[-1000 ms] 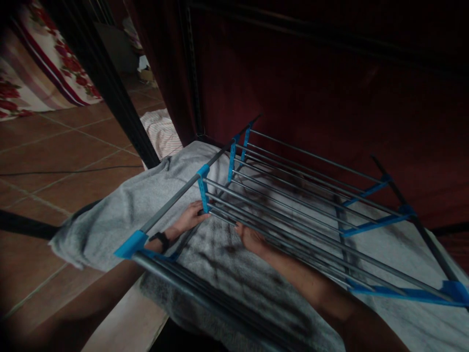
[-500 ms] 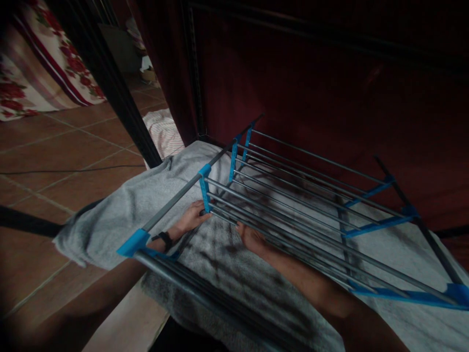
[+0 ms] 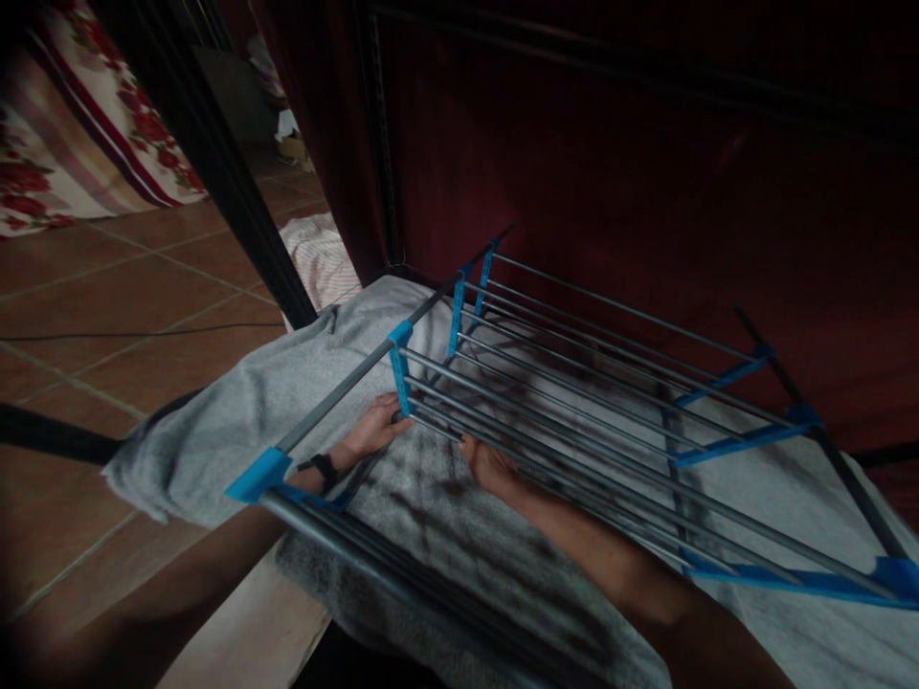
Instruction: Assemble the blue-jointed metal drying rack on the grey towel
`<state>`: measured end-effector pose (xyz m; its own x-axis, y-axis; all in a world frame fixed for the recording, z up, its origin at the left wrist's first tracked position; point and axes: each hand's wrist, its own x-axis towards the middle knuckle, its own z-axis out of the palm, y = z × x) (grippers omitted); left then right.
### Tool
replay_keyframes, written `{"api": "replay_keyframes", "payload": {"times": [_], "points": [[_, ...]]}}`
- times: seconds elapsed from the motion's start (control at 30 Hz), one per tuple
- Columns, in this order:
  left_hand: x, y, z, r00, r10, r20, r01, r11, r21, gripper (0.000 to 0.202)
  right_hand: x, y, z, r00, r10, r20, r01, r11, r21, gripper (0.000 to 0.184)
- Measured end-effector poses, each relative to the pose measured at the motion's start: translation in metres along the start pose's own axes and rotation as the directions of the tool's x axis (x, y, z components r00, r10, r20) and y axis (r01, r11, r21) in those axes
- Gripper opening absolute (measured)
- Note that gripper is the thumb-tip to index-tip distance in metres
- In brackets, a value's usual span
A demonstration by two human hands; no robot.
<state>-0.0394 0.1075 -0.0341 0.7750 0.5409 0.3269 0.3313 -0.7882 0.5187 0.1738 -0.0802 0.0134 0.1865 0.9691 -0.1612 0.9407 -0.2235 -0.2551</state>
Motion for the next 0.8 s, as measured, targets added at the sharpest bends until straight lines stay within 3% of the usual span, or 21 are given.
{"api": "replay_keyframes", "payload": {"times": [0.33, 0.8], "points": [[0.000, -0.001, 0.000, 1.000, 0.015, -0.014, -0.016, 0.998, -0.055, 0.023, 0.006, 0.005, -0.001, 0.997, -0.083, -0.007, 0.083, 0.997, -0.011, 0.032], [0.000, -0.003, 0.002, 0.999, 0.025, -0.023, -0.026, 0.999, -0.046, 0.022, 0.012, 0.006, 0.007, 0.994, -0.107, -0.029, 0.106, 0.994, -0.021, 0.035]]}}
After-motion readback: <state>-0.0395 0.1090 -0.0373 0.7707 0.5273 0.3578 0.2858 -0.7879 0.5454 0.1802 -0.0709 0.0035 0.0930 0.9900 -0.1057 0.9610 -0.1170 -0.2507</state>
